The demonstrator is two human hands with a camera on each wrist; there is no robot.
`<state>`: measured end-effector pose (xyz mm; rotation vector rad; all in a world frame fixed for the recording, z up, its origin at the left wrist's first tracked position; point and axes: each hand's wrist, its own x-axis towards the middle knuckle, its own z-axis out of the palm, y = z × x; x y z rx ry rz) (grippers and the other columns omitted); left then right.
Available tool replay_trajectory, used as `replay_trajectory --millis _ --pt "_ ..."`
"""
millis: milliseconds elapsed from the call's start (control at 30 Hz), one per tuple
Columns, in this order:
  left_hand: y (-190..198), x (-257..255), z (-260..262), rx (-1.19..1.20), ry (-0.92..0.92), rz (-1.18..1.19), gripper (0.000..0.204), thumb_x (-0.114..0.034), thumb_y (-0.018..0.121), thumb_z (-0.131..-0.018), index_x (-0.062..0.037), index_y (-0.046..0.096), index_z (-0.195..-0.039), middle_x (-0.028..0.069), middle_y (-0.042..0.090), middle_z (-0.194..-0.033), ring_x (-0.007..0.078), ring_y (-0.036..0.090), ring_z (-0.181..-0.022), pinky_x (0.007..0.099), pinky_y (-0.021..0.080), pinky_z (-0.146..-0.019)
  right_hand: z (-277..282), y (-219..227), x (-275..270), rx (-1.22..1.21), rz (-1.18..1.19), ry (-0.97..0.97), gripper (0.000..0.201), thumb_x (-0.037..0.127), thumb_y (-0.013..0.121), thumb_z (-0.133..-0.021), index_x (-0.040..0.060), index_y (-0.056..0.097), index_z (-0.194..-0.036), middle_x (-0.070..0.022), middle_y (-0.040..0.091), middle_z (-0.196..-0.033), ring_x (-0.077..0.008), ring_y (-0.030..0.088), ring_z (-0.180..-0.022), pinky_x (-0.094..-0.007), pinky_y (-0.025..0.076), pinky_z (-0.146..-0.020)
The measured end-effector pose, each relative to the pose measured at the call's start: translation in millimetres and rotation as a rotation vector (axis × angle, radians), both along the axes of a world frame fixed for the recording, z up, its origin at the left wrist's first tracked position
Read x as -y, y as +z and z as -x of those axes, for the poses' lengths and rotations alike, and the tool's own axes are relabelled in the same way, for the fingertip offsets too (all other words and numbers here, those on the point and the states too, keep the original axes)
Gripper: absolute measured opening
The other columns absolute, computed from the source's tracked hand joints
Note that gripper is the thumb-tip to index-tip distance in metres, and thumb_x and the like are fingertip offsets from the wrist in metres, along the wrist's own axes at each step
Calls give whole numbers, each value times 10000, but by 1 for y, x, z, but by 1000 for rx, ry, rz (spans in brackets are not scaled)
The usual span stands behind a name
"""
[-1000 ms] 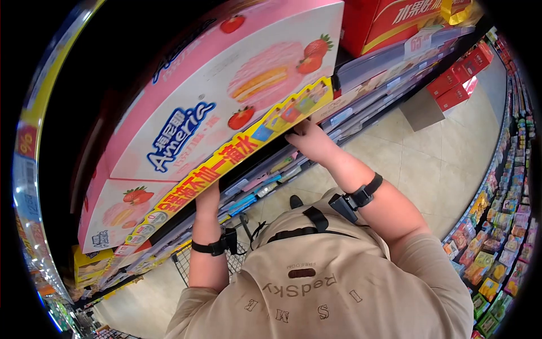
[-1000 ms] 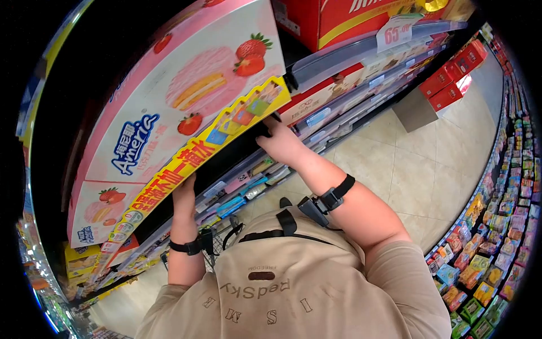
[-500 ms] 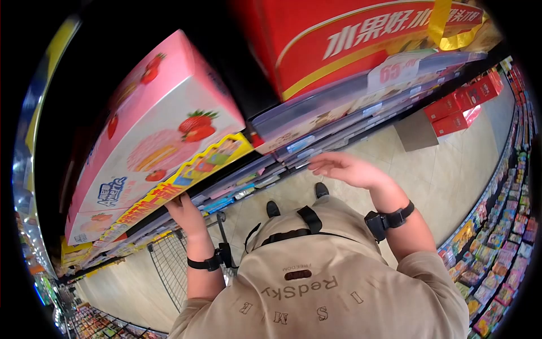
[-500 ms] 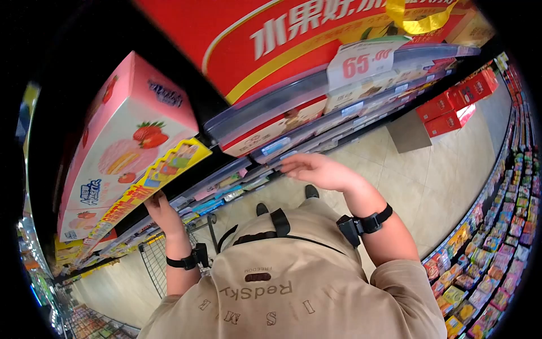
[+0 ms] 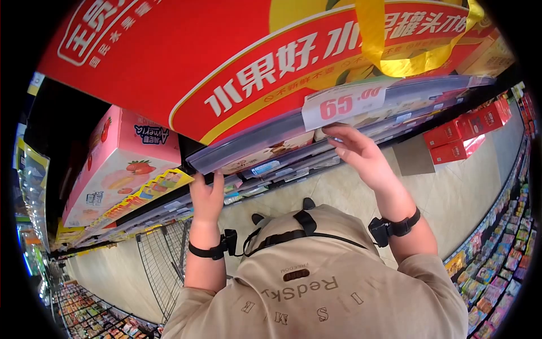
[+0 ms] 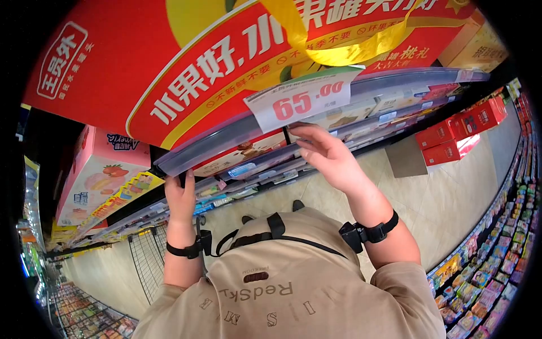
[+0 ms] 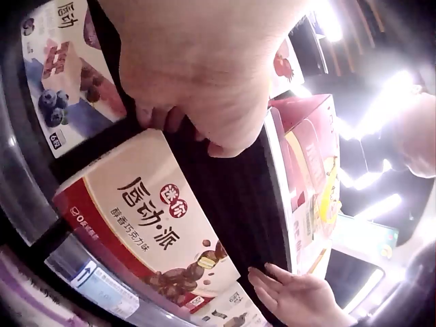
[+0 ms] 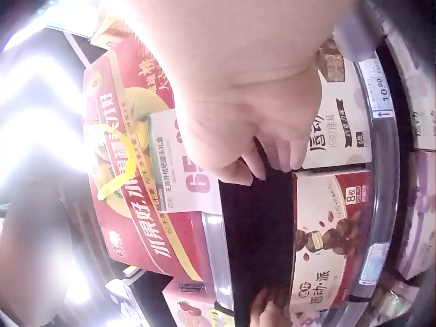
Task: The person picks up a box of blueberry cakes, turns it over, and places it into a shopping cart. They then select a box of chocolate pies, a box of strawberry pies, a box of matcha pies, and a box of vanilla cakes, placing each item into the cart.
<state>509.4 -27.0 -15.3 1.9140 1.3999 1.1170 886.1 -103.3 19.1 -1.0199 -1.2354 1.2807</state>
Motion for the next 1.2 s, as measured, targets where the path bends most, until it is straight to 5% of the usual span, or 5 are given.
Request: replay_trajectory --millis 100,367,633,933,1200 --pt "0 -4 -15 -28 3 -47 348 -173 686 -950 19 626 -1234 217 689 -1175 390 636 -1108 428 467 -994 -2 -7 -6 -105 18 81 534 37 570 -992 -27 422 -1500 -143 470 -1528 -224 410 -1455 -410 296 -1234" --pt "24 -2 -30 -290 -69 -69 443 -221 773 -894 11 629 -1242 219 680 -1189 404 631 -1123 431 482 -982 -8 -11 -14 -116 66 227 583 27 573 -987 -28 374 -1533 -156 421 -1576 -237 364 -1489 -424 260 -1246" --pt "20 -8 -28 -641 -49 5 656 -236 862 -790 20 572 -1320 271 616 -1284 466 556 -1215 482 456 -1043 -14 -17 -15 -101 51 249 592 7 563 -972 -51 361 -1526 -180 435 -1555 -257 403 -1469 -420 322 -1225" --pt "35 11 -40 -557 1 -2 718 -117 884 -712 6 565 -1343 241 590 -1310 452 534 -1225 476 449 -1054 -17 -23 -12 18 45 208 627 -41 570 -933 18 392 -1531 -153 497 -1493 -237 535 -1352 -376 469 -1100" --pt "45 47 -28 -546 71 -106 712 100 769 -641 -22 572 -1314 183 511 -1368 391 512 -1256 418 444 -1071 -2 -16 -3 234 -90 145 735 -53 653 -852 26 391 -1534 -160 503 -1493 -273 536 -1348 -388 475 -1093"
